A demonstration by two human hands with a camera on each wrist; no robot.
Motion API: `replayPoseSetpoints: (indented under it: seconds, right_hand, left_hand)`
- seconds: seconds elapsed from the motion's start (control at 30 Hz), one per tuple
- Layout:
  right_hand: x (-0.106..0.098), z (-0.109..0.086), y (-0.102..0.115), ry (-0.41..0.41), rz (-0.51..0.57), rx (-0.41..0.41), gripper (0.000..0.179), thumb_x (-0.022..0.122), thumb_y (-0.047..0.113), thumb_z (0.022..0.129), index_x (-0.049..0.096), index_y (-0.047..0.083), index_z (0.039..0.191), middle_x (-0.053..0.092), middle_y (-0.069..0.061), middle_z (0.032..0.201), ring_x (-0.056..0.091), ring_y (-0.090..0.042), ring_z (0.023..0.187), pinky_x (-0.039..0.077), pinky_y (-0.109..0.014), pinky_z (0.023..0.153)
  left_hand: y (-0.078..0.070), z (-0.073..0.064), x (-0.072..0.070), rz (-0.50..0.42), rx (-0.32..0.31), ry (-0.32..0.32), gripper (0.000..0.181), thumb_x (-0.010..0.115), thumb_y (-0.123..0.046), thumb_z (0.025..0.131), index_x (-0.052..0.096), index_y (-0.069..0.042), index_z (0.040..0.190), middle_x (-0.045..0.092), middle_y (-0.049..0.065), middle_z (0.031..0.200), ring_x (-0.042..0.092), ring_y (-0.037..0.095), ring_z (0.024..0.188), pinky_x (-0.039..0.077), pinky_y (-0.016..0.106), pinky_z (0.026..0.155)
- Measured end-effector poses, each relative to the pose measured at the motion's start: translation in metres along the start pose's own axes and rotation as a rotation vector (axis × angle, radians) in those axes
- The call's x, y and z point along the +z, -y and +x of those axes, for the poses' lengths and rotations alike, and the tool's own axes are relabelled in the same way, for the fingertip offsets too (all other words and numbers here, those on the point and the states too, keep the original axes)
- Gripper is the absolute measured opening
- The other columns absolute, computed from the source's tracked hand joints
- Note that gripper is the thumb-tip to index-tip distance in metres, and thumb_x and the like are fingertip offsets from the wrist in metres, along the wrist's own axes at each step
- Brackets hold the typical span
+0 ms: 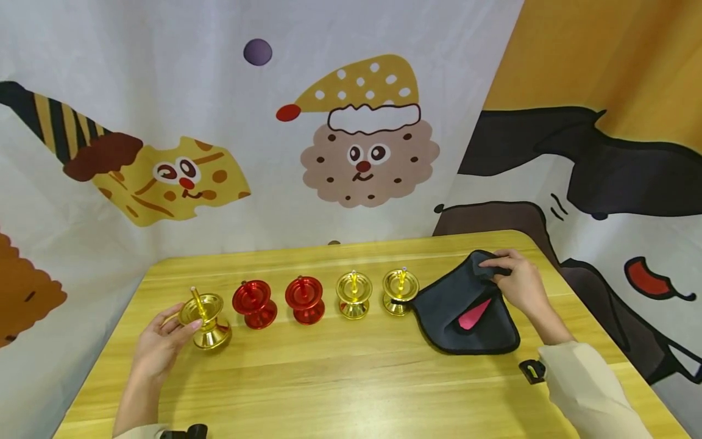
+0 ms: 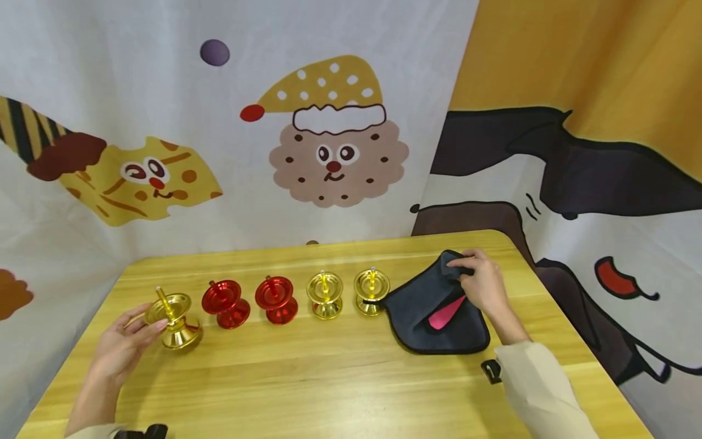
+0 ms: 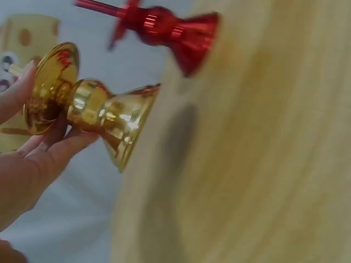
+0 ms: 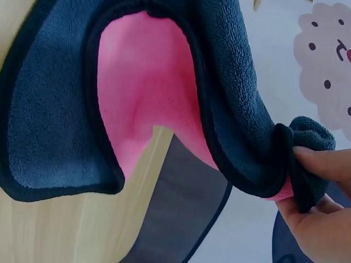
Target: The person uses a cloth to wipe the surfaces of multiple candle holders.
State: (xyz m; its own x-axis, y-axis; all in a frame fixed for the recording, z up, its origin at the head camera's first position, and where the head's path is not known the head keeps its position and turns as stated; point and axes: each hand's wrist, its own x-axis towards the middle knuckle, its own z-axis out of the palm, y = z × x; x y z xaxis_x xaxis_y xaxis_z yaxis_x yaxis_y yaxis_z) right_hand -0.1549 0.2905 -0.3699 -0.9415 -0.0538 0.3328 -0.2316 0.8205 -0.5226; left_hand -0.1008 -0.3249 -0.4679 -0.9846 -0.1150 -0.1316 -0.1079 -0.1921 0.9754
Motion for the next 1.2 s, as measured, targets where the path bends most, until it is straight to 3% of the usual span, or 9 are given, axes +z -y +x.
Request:
replayPoseSetpoints:
  seconds: [0.1,0.37,0.6,0.7,0.77,0.87,1.0,1.1,1.2]
  right_hand:
    - [0.001,0.002,-0.001,-0.012,-0.007,0.009,0.029,0.053,-0.018,0.072,0.068,-0.007,0.094,0.048,-0.029,0.112,0.043,-0.048,0.103,0.041,-0.050,0.068]
    - [0.012,0.002,-0.008,-0.029,-0.053,-0.013,0.028,0.055,-0.018,0.071,0.068,-0.008,0.093,0.048,-0.029,0.108,0.048,-0.047,0.091,0.042,-0.046,0.061]
    - [0.037,-0.009,-0.016,0.073,-0.043,0.035,0.027,0.060,-0.015,0.075,0.066,-0.009,0.100,0.044,-0.031,0.108,0.048,-0.045,0.089,0.044,-0.050,0.067]
    - [0.049,-0.015,-0.018,0.119,-0.023,0.056,0.029,0.061,-0.014,0.075,0.065,-0.009,0.104,0.042,-0.031,0.110,0.048,-0.042,0.088,0.046,-0.041,0.061]
    - [0.057,-0.018,-0.019,0.145,-0.006,0.053,0.030,0.061,-0.014,0.075,0.064,-0.009,0.105,0.040,-0.031,0.113,0.049,-0.040,0.086,0.043,-0.033,0.054]
    - [0.069,-0.023,-0.020,0.159,-0.003,0.026,0.032,0.063,-0.013,0.074,0.064,-0.009,0.106,0.039,-0.030,0.116,0.046,-0.040,0.095,0.043,-0.034,0.058]
    - [0.080,-0.026,-0.023,0.151,-0.011,-0.010,0.033,0.065,-0.013,0.073,0.065,-0.008,0.105,0.038,-0.027,0.116,0.035,-0.040,0.104,0.038,-0.046,0.075]
    - [0.083,-0.026,-0.025,0.142,-0.003,-0.010,0.033,0.065,-0.013,0.073,0.064,-0.008,0.106,0.037,-0.027,0.117,0.032,-0.041,0.105,0.035,-0.051,0.080]
    - [0.082,-0.025,-0.026,0.136,-0.003,-0.005,0.033,0.065,-0.013,0.074,0.064,-0.008,0.107,0.036,-0.027,0.119,0.032,-0.042,0.107,0.035,-0.053,0.082]
  left_hand:
    - [0.012,0.006,-0.001,-0.024,0.010,-0.009,0.052,0.066,-0.003,0.082,0.042,-0.023,0.123,0.060,-0.009,0.105,0.059,0.006,0.096,0.049,0.020,0.079]
    - [0.035,0.018,-0.009,-0.161,0.059,-0.018,0.058,0.068,0.001,0.080,0.037,-0.017,0.126,0.061,-0.004,0.106,0.059,0.007,0.095,0.049,0.020,0.079]
    - [-0.006,-0.006,0.027,-0.098,-0.020,-0.070,0.072,0.058,0.004,0.086,0.016,-0.009,0.142,0.059,-0.016,0.098,0.056,-0.002,0.093,0.046,0.013,0.078]
    - [-0.007,-0.007,0.028,-0.093,-0.006,-0.044,0.082,0.057,0.004,0.086,0.000,-0.001,0.145,0.058,-0.017,0.099,0.056,-0.004,0.093,0.046,0.013,0.078]
    - [-0.007,-0.007,0.028,-0.087,0.003,-0.029,0.083,0.057,0.004,0.087,-0.003,0.002,0.144,0.058,-0.018,0.099,0.055,-0.004,0.093,0.046,0.012,0.078]
    - [-0.007,-0.006,0.028,-0.061,0.009,-0.012,0.082,0.057,0.001,0.088,-0.004,0.002,0.144,0.054,-0.018,0.104,0.054,-0.005,0.095,0.045,0.012,0.079]
    - [-0.007,-0.006,0.028,-0.004,-0.011,-0.005,0.082,0.056,-0.003,0.090,-0.005,0.000,0.144,0.041,0.001,0.126,0.051,-0.009,0.098,0.043,0.010,0.081]
    - [-0.008,-0.005,0.029,0.027,-0.037,-0.005,0.081,0.055,-0.005,0.091,-0.007,-0.001,0.144,0.017,0.018,0.145,0.049,-0.012,0.097,0.042,0.009,0.081]
    - [-0.009,-0.005,0.029,0.046,-0.057,0.003,0.081,0.054,-0.006,0.092,-0.008,-0.002,0.144,-0.002,0.027,0.147,0.048,-0.014,0.095,0.041,0.009,0.081]
